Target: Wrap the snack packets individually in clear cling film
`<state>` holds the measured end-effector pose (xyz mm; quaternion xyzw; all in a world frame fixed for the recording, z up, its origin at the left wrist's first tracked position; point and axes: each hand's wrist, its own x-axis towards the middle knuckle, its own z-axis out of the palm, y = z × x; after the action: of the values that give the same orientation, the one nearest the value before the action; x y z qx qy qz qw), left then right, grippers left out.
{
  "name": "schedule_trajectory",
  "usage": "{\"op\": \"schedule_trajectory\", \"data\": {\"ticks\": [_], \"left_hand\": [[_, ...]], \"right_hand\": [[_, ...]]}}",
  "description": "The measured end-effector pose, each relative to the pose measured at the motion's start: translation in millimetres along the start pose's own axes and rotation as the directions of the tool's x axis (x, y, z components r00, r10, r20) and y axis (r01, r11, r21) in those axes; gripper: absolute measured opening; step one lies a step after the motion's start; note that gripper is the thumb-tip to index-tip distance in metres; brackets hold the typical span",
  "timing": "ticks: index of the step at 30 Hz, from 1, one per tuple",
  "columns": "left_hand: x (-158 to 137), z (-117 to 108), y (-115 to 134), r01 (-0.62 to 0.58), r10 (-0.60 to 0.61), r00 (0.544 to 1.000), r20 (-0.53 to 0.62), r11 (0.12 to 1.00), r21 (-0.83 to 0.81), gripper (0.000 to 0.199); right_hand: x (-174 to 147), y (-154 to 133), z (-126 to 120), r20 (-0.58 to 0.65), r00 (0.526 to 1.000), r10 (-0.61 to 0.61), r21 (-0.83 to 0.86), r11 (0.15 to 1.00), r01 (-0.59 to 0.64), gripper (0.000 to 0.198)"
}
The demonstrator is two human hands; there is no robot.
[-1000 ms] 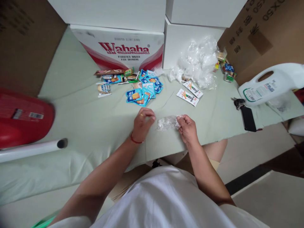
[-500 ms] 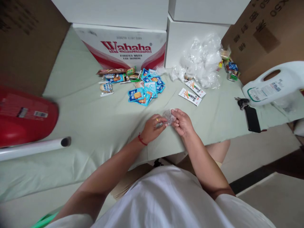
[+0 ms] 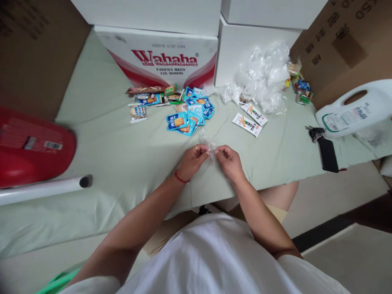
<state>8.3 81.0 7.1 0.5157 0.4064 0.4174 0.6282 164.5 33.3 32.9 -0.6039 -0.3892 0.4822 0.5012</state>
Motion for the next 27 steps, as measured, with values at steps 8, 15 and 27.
{"op": "schedule_trajectory", "data": {"ticks": [8, 15, 27], "left_hand": [[9, -16, 9, 0.137, -0.132, 0.990, 0.038, 0.915, -0.380, 0.015], [9, -12, 9, 0.171, -0.182, 0.983, 0.014, 0.894, -0.413, 0.041], [3, -7, 5, 0.095, -0.097, 0.994, -0.043, 0.994, -0.044, 0.040]], "right_hand": [[0, -9, -21, -0.043, 0.978, 0.204, 0.311, 0.933, -0.181, 0.034], [-7, -7, -33, -0.227, 0.974, -0.005, 0.044, 0.999, 0.016, 0.022], [-10, -11, -28, -0.086, 0.995, 0.057, 0.081, 0.995, -0.050, 0.026]]}}
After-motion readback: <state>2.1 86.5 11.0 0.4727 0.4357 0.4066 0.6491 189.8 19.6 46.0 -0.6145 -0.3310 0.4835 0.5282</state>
